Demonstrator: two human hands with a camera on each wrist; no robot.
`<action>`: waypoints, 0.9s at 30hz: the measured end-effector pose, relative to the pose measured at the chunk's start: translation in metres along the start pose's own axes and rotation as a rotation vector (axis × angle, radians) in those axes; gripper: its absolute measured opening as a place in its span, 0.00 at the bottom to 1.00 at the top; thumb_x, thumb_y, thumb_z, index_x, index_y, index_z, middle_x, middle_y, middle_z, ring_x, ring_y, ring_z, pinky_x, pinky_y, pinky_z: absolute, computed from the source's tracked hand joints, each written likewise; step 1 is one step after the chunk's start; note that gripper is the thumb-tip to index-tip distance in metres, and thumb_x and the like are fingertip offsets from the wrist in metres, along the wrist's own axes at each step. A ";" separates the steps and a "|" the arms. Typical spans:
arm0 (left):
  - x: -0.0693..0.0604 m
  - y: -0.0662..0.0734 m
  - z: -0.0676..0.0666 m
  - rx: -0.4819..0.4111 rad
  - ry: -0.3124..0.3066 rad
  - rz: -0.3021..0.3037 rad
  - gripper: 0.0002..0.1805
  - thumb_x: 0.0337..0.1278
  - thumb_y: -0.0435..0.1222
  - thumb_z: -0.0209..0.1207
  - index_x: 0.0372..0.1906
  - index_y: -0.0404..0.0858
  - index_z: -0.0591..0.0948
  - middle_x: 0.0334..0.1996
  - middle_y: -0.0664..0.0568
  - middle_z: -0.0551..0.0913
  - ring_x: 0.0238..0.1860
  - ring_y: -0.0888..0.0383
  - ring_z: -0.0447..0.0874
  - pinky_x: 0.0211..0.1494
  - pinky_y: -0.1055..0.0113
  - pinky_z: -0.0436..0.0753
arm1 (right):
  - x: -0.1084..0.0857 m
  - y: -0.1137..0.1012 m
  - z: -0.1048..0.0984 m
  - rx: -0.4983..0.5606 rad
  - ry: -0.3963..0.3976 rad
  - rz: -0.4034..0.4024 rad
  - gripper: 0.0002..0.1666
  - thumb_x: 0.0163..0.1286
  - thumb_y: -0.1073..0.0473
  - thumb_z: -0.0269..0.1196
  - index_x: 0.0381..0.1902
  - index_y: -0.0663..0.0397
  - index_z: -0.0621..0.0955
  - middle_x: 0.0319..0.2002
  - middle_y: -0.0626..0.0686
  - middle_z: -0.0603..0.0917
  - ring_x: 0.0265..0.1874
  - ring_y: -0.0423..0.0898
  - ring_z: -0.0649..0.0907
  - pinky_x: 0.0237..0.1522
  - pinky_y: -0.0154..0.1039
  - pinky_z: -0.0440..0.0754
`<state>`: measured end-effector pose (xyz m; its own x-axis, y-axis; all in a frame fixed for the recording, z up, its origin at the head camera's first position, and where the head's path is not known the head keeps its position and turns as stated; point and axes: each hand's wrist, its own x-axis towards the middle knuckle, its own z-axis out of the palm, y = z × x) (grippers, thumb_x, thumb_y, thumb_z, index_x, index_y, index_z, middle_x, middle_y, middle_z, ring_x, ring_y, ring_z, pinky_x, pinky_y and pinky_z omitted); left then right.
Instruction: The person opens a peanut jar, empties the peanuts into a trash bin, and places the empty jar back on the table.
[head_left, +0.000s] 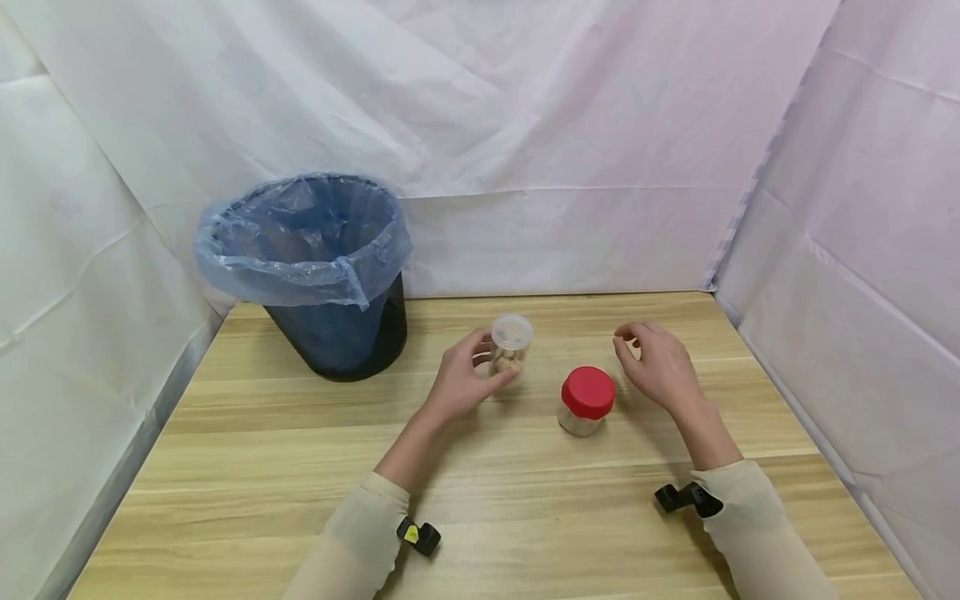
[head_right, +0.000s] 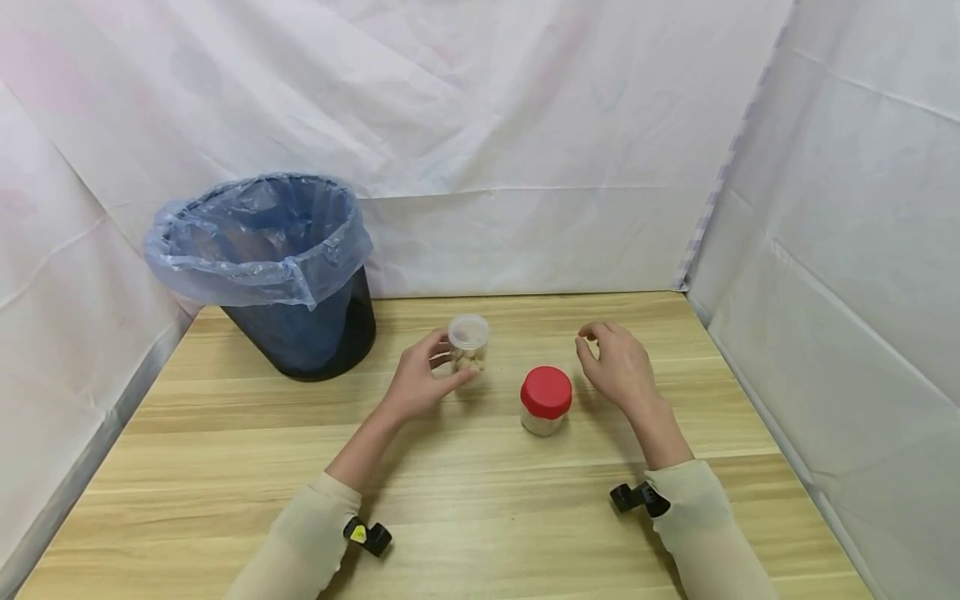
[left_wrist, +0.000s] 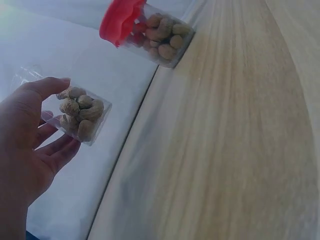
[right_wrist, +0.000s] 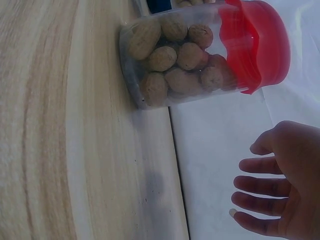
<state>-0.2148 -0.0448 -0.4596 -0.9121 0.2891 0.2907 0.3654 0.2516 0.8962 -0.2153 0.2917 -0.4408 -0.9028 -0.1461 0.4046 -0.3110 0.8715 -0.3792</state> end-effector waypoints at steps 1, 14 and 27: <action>-0.002 0.002 -0.002 0.002 0.003 0.006 0.32 0.59 0.36 0.79 0.68 0.41 0.81 0.62 0.46 0.86 0.63 0.46 0.86 0.68 0.52 0.86 | 0.000 0.000 0.000 -0.001 0.000 0.000 0.12 0.80 0.59 0.62 0.48 0.62 0.87 0.45 0.63 0.89 0.45 0.62 0.88 0.47 0.61 0.86; -0.014 0.017 -0.018 0.014 0.009 0.081 0.34 0.58 0.37 0.79 0.69 0.36 0.80 0.63 0.42 0.84 0.64 0.44 0.88 0.68 0.49 0.86 | 0.000 0.000 -0.002 0.014 -0.001 0.005 0.12 0.80 0.59 0.62 0.49 0.61 0.88 0.45 0.61 0.90 0.46 0.62 0.88 0.46 0.60 0.86; -0.014 0.017 -0.019 0.058 0.030 0.120 0.33 0.56 0.37 0.79 0.67 0.38 0.81 0.57 0.44 0.86 0.61 0.44 0.88 0.64 0.45 0.88 | 0.002 -0.019 -0.013 0.091 -0.010 -0.030 0.13 0.81 0.58 0.62 0.53 0.60 0.87 0.46 0.59 0.90 0.46 0.58 0.87 0.45 0.58 0.87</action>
<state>-0.1991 -0.0623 -0.4416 -0.8658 0.2928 0.4058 0.4821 0.2704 0.8334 -0.2067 0.2811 -0.4217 -0.8955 -0.1762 0.4088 -0.3630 0.8205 -0.4415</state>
